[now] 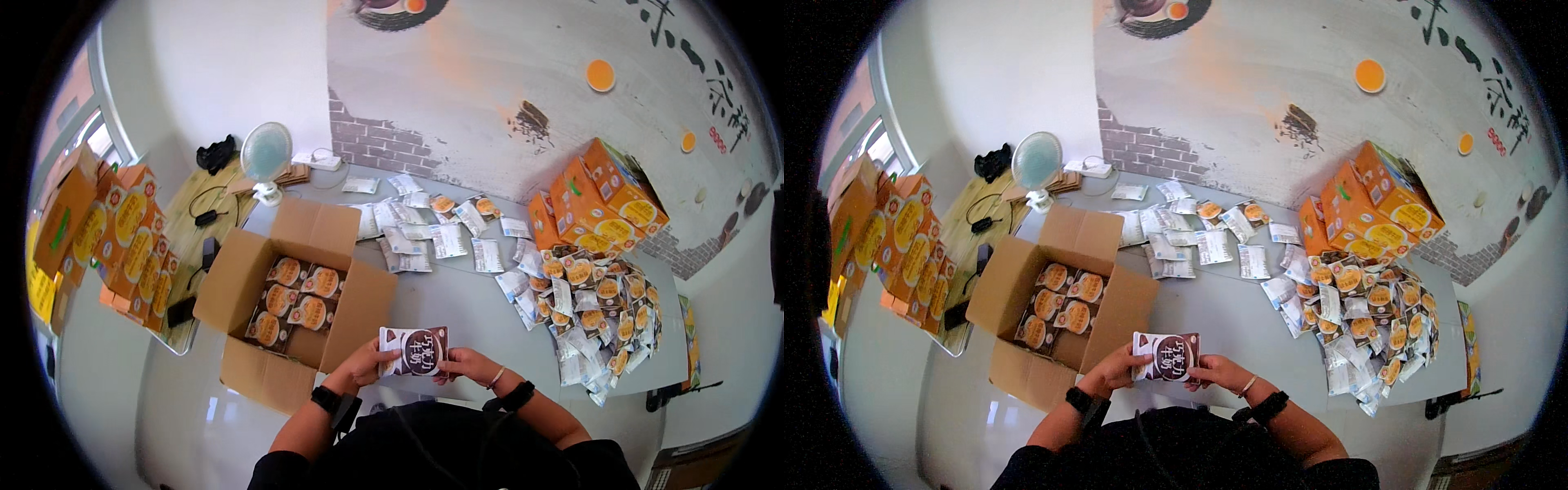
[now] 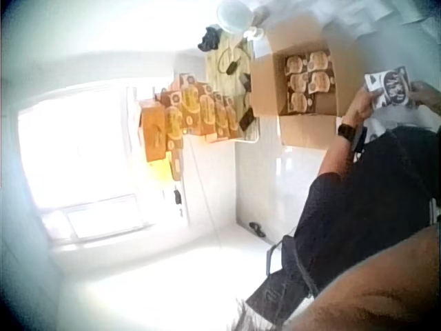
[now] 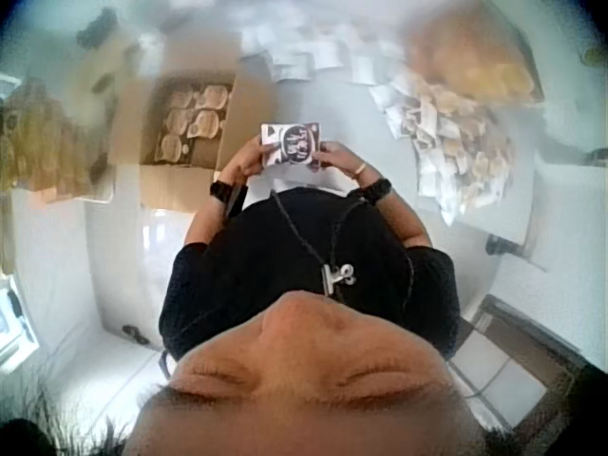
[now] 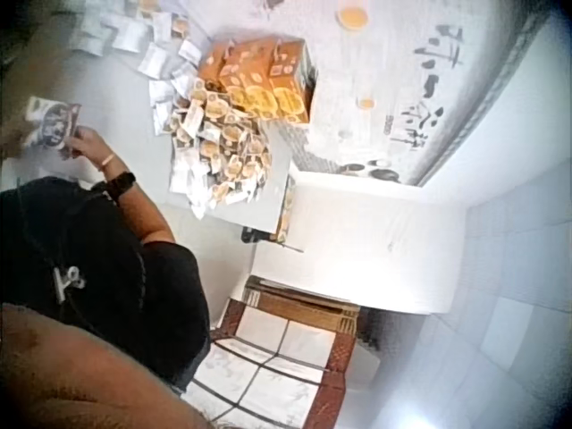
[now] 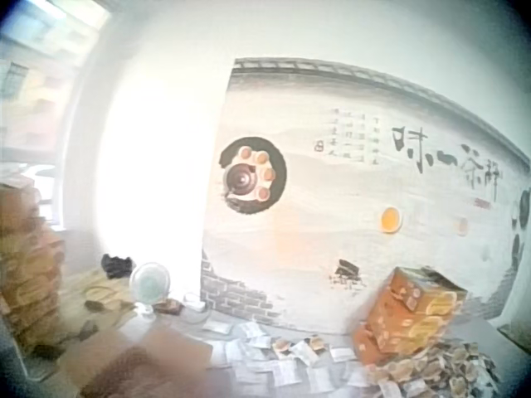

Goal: The person puts individual snack packets from a large pile on a table into a cardboard box.

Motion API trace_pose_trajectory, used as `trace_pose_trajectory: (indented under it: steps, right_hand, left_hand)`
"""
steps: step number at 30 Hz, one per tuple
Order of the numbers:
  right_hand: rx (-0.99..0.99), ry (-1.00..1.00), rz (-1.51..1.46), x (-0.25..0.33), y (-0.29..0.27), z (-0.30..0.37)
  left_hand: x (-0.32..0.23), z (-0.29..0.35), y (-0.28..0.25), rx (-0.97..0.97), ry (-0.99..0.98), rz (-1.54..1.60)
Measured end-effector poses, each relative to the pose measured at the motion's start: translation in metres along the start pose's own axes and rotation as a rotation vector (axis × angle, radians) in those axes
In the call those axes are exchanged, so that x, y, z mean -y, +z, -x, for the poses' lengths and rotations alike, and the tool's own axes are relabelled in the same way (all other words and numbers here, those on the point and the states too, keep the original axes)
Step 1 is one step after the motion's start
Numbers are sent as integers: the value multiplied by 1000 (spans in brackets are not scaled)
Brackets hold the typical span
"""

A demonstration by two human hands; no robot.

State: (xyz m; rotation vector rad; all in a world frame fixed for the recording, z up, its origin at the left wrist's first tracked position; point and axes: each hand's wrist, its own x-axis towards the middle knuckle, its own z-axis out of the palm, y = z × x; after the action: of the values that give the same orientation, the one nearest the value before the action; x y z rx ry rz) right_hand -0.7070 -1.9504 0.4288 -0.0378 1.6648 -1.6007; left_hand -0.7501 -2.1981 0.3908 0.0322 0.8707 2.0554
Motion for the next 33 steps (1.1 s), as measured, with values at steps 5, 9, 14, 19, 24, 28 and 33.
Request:
trace_pose_trajectory:
  steps: [5, 9, 14, 19, 24, 28, 33]
  right_hand:
    - [-18, -11, 117, 6, 11, -14]
    - [-4, -15, 89, 9, 22, -22]
    - [18, -51, 60, 24, 36, -29]
    - [-82, -73, -80, 22, 35, -29]
    - [-228, -61, -173, 18, 34, -27]
    - [-336, -79, -237, 14, 32, -25]
    - [-410, -133, -303, 5, 29, -17]
  left_hand:
    - [-6, 12, -8, -47, 11, 22]
    - [-10, 19, -23, -21, 32, 24]
    - [-29, 39, -38, -41, 88, 5]
    - [-53, 62, -71, -75, 169, 43]
    - [-85, 93, -107, -274, 241, -49]
    - [-105, 110, -144, -391, 254, -138]
    - [-113, 112, -178, -512, 200, -210]
